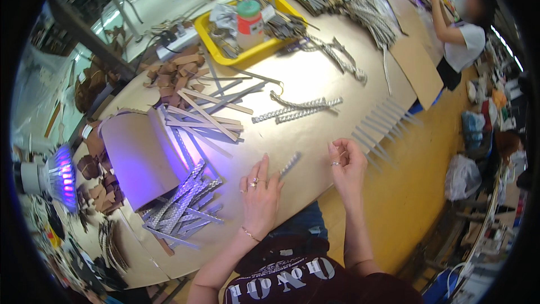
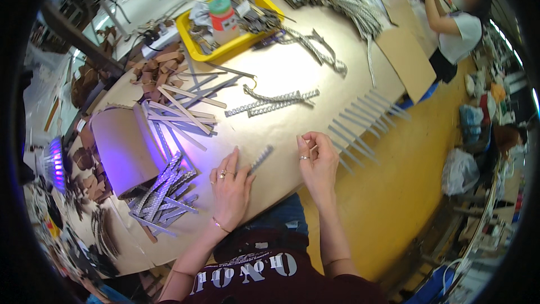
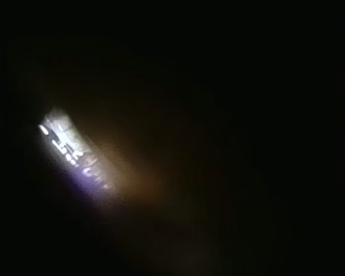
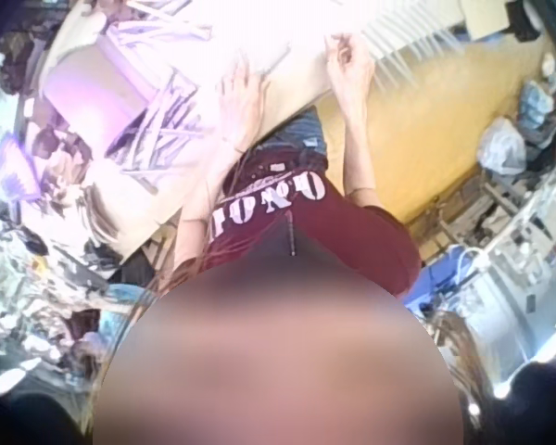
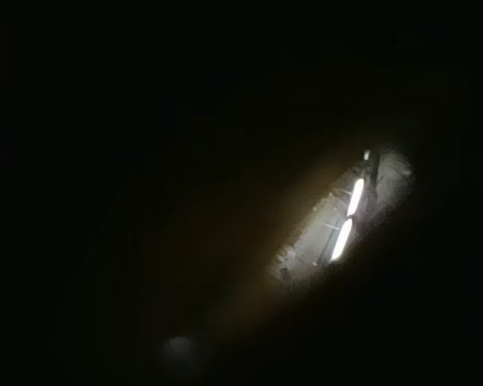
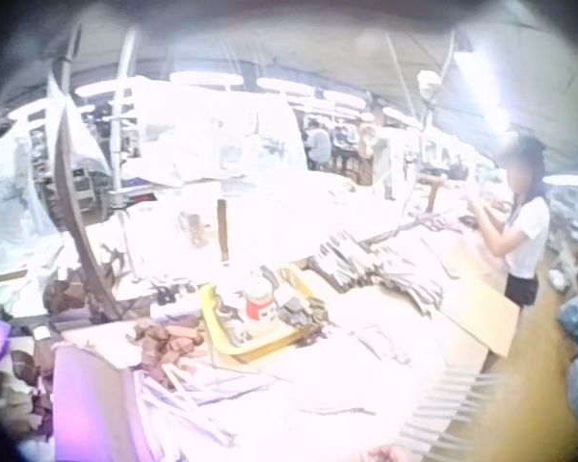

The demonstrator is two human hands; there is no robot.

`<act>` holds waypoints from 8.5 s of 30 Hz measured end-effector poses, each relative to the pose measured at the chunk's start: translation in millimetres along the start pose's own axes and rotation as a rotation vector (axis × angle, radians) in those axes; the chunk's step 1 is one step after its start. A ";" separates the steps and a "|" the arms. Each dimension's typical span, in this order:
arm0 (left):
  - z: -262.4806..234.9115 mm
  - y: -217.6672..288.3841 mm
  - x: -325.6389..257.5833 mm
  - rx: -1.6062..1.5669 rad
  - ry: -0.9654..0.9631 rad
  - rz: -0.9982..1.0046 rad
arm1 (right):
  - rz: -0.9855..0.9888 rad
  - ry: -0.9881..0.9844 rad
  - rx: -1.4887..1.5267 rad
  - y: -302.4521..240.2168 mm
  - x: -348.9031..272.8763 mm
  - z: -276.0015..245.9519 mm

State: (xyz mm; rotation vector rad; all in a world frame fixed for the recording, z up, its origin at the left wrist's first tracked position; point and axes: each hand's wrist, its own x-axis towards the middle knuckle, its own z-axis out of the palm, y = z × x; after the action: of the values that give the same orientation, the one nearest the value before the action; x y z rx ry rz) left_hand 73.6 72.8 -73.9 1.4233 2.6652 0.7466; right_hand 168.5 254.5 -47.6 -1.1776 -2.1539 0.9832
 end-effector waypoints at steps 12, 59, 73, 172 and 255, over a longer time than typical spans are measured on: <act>-127.5 -36.0 -34.9 -0.056 0.256 -0.316 | -0.570 -0.177 -0.309 -22.5 70.6 52.2; -70.0 -6.9 -73.6 -0.332 0.279 0.416 | -0.454 -0.780 -0.008 -94.0 -38.6 87.9; -58.8 -1.5 -80.1 -0.434 0.300 0.525 | -0.680 -0.716 0.380 -119.7 -63.7 100.5; -16.7 -27.0 -26.8 -0.137 0.037 -0.219 | -0.178 -0.784 -0.183 -62.0 -18.4 61.2; 3.0 27.6 -16.8 0.230 -0.394 -0.040 | 0.027 -0.487 -0.334 -12.8 -18.2 -5.3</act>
State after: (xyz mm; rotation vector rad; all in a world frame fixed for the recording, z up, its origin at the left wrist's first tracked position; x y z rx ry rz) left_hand 105.5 73.6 -68.1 1.3821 2.5146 0.1342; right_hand 175.0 236.1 -35.7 -1.2098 -2.7793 1.0297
